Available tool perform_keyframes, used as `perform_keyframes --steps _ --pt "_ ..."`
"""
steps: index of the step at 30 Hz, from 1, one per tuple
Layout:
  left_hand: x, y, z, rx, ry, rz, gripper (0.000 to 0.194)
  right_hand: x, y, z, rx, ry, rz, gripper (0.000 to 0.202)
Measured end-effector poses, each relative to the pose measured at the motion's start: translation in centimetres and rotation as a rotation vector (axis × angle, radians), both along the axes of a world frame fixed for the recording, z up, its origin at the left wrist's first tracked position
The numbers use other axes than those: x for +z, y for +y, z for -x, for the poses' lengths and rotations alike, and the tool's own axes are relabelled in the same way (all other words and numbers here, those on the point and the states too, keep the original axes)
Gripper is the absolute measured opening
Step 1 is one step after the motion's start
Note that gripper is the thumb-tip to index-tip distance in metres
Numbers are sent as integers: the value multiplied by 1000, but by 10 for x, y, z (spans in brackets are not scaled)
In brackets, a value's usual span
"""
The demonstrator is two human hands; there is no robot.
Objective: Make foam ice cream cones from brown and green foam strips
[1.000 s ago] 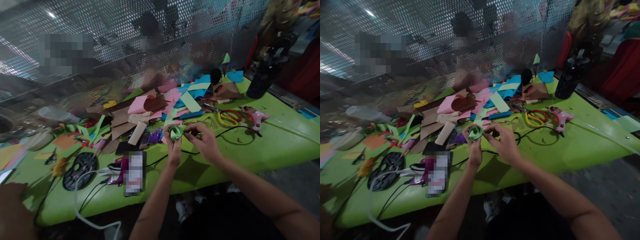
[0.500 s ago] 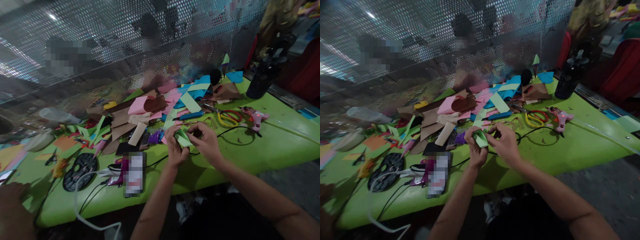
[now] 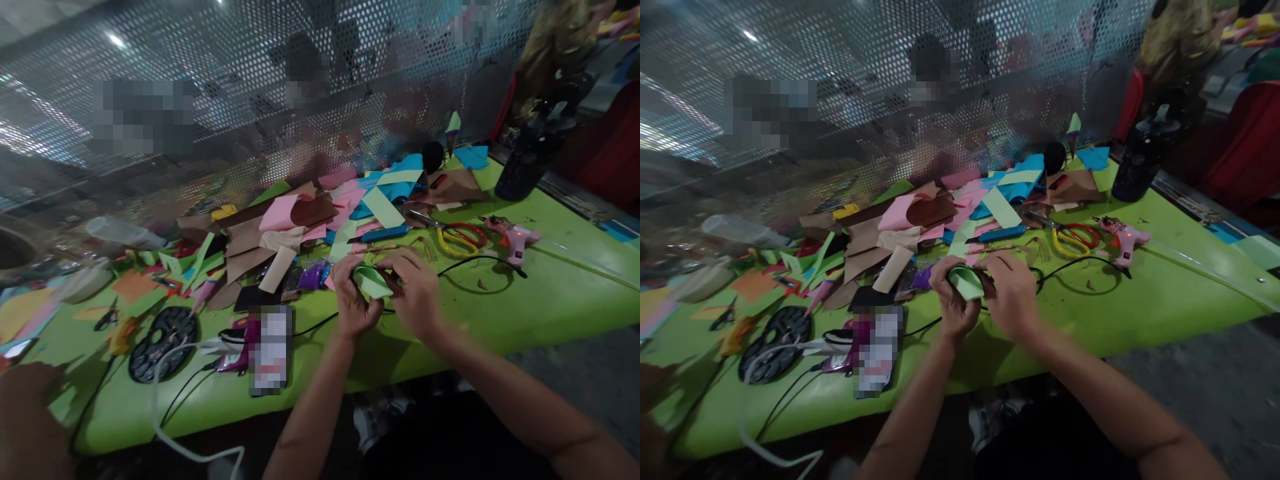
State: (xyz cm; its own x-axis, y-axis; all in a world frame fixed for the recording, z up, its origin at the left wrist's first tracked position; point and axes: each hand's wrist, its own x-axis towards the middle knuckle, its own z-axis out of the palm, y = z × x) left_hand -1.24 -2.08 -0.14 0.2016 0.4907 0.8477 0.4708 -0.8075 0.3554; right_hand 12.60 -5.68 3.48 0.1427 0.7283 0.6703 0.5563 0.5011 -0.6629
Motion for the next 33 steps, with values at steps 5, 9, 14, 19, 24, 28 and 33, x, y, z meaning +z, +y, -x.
perform_keyframes --steps 5,9,14,19,24,28,33 --pt "-1 0 1 -37 -34 -28 56 9 -4 -4 23 -140 -36 17" --pt "1 -1 1 -116 -103 -36 56 20 -10 -8 23 -261 -55 18" --pt "5 -1 1 -97 -152 -131 54 30 -17 -6 -1 -332 -74 17" --pt "8 -5 2 -45 -175 -136 48 32 -20 -1 8 -291 -52 19" --pt "12 -8 1 -62 -207 -131 42 36 -20 -1 10 -320 -49 16" --pt "12 -6 0 -61 -206 -137 39 38 -19 -2 16 -332 -46 16" --pt "10 -4 1 -91 -205 -113 40 35 -16 -2 25 -308 -19 15"
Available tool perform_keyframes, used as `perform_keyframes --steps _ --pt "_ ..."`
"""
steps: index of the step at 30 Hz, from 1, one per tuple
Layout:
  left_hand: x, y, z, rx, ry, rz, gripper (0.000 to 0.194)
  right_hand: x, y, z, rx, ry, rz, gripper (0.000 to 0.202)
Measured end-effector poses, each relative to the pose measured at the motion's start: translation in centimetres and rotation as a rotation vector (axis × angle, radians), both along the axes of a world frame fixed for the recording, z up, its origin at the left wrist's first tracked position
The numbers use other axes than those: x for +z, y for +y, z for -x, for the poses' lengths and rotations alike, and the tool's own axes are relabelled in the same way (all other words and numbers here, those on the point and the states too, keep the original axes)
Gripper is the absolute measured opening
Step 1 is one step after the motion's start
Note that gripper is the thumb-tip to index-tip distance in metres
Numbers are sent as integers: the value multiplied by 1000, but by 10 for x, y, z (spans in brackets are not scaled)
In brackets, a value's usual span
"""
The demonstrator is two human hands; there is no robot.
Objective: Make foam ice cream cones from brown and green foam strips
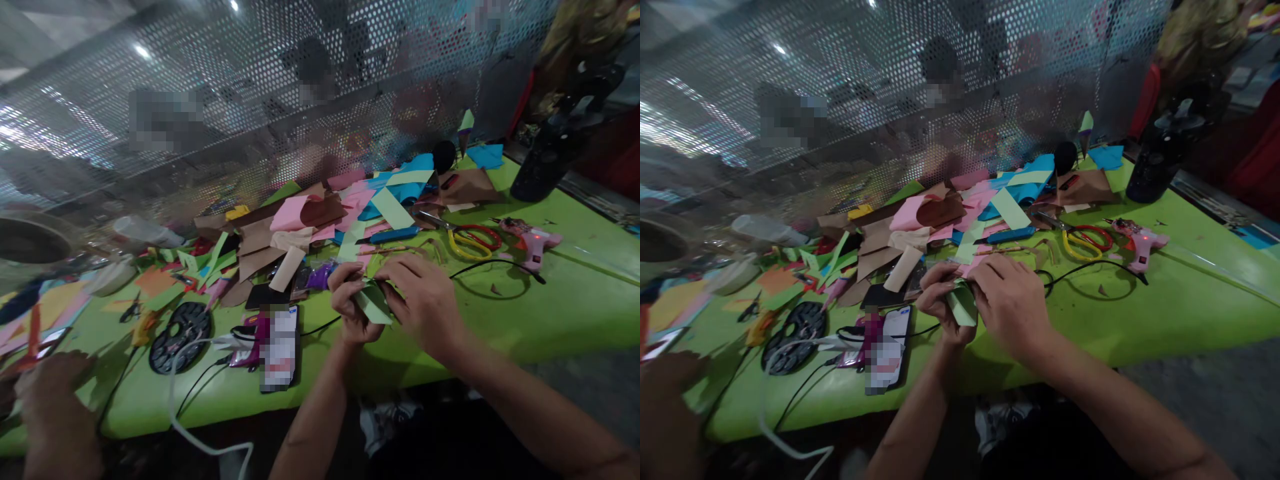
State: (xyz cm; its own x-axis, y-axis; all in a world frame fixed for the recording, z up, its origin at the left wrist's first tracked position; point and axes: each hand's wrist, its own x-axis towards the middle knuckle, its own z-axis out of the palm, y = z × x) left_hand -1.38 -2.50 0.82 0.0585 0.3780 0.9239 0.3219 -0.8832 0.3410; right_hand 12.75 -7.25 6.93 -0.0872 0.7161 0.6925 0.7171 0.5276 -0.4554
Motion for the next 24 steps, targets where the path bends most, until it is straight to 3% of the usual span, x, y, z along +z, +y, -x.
perform_keyframes --steps 11,24 --pt "-3 4 3 -28 85 25 47 8 4 -7 0 -227 -4 17" --pt "2 3 1 -50 8 -37 45 10 -2 -3 -20 -269 -91 17"
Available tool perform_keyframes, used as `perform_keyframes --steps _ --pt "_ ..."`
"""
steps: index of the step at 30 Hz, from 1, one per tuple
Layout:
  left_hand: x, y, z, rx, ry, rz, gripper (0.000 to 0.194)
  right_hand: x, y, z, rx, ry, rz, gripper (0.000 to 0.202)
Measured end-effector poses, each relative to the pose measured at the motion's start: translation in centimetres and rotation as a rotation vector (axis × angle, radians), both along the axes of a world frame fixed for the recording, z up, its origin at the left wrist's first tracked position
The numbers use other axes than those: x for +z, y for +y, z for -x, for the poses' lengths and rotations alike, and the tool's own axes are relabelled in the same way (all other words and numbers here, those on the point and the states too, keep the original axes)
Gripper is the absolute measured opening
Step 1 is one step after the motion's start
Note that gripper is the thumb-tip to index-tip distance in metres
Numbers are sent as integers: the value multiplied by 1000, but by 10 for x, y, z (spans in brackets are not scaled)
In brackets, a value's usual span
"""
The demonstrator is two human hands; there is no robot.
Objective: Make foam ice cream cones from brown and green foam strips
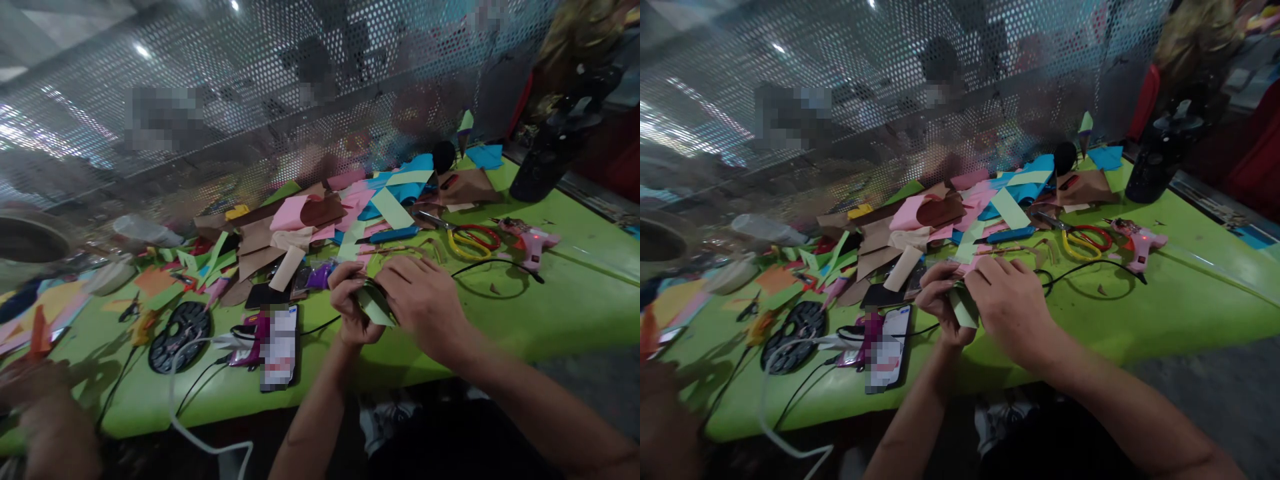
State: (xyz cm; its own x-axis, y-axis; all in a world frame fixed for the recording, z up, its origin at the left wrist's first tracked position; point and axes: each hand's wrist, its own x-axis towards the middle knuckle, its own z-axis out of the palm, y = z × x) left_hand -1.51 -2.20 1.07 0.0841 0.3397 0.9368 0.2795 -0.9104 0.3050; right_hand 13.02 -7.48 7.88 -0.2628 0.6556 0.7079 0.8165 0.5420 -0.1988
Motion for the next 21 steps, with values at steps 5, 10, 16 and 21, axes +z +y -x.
perform_keyframes --steps 5,10,16,21 --pt "-1 2 2 -39 21 -54 47 4 0 -1 -26 -70 23 18" --pt "-3 2 2 -32 18 -51 47 7 0 -1 -16 -45 51 18" --pt "-3 1 2 27 11 -65 47 -2 4 -2 -2 206 79 13" --pt "-4 0 4 1 31 -31 50 -2 8 -6 65 295 182 14"
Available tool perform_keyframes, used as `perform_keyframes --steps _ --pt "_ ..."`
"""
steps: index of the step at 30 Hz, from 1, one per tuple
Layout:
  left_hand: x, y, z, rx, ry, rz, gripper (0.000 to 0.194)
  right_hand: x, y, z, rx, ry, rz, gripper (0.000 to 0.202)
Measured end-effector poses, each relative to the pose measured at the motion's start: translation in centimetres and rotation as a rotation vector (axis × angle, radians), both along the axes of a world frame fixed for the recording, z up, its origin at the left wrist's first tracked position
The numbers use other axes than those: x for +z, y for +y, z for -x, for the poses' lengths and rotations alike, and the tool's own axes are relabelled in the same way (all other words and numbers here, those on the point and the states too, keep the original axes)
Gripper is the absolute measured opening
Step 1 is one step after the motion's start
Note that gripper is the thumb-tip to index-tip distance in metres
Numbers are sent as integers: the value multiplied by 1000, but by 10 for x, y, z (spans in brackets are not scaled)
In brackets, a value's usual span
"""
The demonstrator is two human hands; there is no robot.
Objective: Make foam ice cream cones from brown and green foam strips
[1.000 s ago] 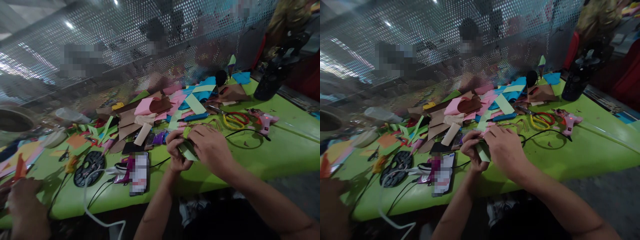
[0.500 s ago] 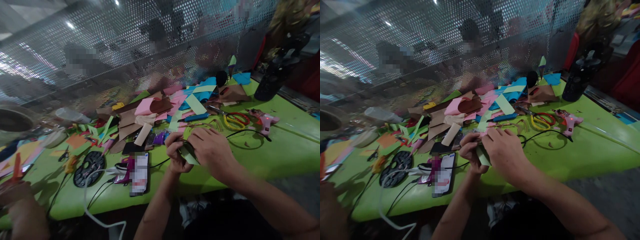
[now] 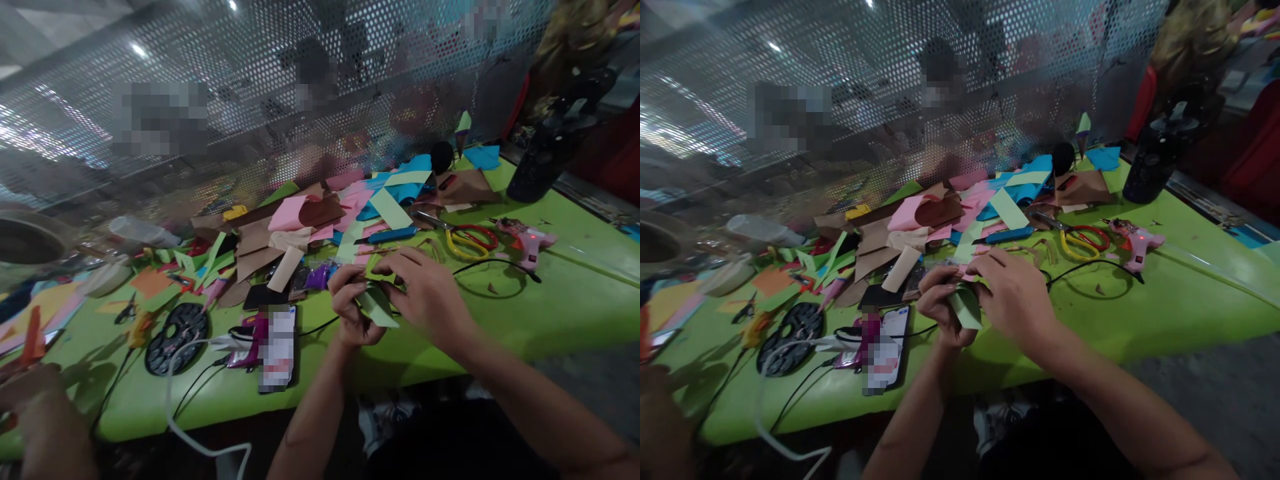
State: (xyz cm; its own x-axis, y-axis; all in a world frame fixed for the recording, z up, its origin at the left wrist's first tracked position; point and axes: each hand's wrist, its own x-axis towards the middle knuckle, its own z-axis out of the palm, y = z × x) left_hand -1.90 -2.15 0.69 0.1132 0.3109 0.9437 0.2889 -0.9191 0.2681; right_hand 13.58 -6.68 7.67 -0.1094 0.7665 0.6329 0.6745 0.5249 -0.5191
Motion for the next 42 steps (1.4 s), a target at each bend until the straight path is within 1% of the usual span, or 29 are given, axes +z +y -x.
perform_keyframes --steps 2,8,14,19,22,25,29,32,39,42 --pt "1 0 0 -3 12 4 48 2 1 -1 25 -5 -9 17" --pt "6 -2 0 -16 47 14 46 3 3 -1 19 -11 -28 15" --pt "4 -1 0 -55 67 58 47 -1 5 0 -17 -54 37 16" --pt "6 -4 -2 -87 13 141 44 -5 4 3 -73 -32 -46 12" --pt "8 -5 -4 -85 -15 199 40 -8 3 4 -50 0 -125 13" --pt "6 -5 -3 -82 -39 226 38 -10 3 6 -23 22 -158 15" --pt "3 -6 -2 -91 -73 236 40 -10 1 9 -31 74 -151 14" --pt "4 -8 -2 -87 -86 238 40 -11 -1 10 -49 113 -156 13" --pt "8 -10 -5 -90 -123 224 38 -13 -4 11 -23 125 -227 16" --pt "8 -10 -6 -98 -142 219 37 -14 -4 12 -20 103 -247 15"
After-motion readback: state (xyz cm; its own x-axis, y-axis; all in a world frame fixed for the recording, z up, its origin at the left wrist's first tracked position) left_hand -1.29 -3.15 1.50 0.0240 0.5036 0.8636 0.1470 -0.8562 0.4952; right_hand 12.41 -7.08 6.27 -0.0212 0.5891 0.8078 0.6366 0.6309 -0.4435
